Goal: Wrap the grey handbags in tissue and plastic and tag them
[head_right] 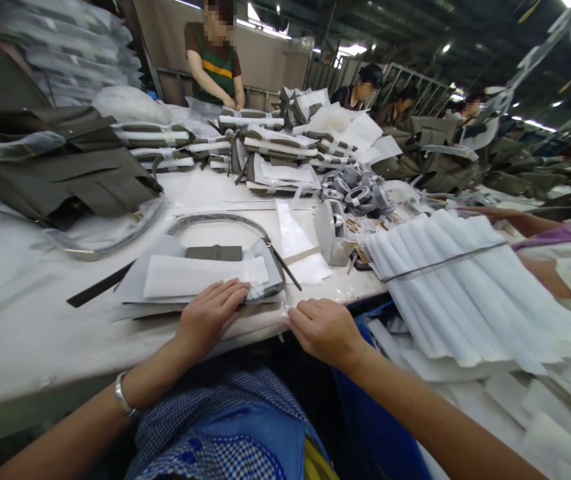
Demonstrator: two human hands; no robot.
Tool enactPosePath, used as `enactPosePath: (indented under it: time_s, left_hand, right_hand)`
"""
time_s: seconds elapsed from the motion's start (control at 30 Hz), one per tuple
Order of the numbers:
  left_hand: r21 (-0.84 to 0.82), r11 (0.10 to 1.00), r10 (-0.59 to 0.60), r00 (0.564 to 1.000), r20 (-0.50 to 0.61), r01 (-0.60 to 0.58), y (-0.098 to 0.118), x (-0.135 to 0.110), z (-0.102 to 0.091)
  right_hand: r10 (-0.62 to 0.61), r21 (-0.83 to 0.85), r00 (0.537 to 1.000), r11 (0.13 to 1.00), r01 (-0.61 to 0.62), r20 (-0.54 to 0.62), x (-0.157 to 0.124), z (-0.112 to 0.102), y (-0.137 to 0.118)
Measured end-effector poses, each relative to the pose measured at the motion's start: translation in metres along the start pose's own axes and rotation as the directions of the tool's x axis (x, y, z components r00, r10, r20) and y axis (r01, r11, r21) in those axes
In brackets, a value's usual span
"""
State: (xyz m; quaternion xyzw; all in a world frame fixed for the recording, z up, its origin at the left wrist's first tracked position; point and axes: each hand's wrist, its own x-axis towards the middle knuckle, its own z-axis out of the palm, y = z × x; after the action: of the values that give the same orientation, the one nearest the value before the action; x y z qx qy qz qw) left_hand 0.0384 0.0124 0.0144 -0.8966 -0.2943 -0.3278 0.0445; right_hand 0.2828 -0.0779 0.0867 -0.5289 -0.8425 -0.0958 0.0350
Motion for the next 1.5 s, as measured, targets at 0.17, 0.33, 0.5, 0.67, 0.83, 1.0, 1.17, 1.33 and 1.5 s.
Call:
enactPosePath:
  time_s: [0.17, 0.33, 0.5, 0.67, 0.83, 1.0, 1.17, 1.33, 1.5]
  left_hand:
    - [-0.091, 0.995, -0.042, 0.997, 0.068, 0.048, 0.001, 0.003, -0.007]
    - [-0.177, 0.98, -0.063, 0.99, 0.13, 0.086, 0.003, 0.006, -0.015]
    - [-0.199, 0.976, -0.068, 0.994, 0.089, 0.085, 0.003, 0.004, -0.014]
    - [-0.167, 0.984, -0.058, 0.997, 0.052, 0.066, 0.001, 0.002, -0.007]
    - [-0.114, 0.992, -0.055, 0.998, -0.004, 0.055, 0.001, 0.0, 0.001]
    - [-0.047, 0.997, -0.062, 0.993, -0.096, 0.058, 0.003, 0.0, 0.01]
    - [-0.001, 0.998, -0.056, 0.989, -0.14, 0.057, 0.003, -0.001, 0.015]
    - [0.002, 0.998, -0.055, 0.983, -0.175, 0.056, 0.003, -0.001, 0.015]
    - [0.011, 0.998, -0.054, 0.98, -0.19, 0.057, 0.004, -0.001, 0.015]
  right_hand:
    - [-0.116, -0.079, 0.981, 0.991, 0.105, -0.152, 0.038, 0.017, -0.02]
    - [-0.148, -0.131, 0.971, 0.983, 0.125, -0.189, 0.053, 0.025, -0.022]
    - [-0.154, -0.157, 0.975, 0.979, 0.129, -0.162, 0.058, 0.021, -0.024]
    - [-0.157, -0.189, 0.983, 0.972, 0.138, -0.091, 0.063, 0.015, -0.026]
    - [-0.171, -0.221, 0.985, 0.961, 0.164, -0.012, 0.07, 0.01, -0.027]
    - [-0.169, -0.238, 0.983, 0.954, 0.181, 0.071, 0.079, 0.008, -0.026]
    - [-0.122, -0.253, 0.943, 0.945, 0.206, 0.311, 0.086, -0.014, -0.032]
    - [-0.035, -0.3, 0.858, 0.929, 0.217, 0.512, 0.091, -0.038, -0.049]
    - [-0.076, -0.3, 0.807, 0.905, 0.303, 0.586, 0.103, -0.048, -0.055]
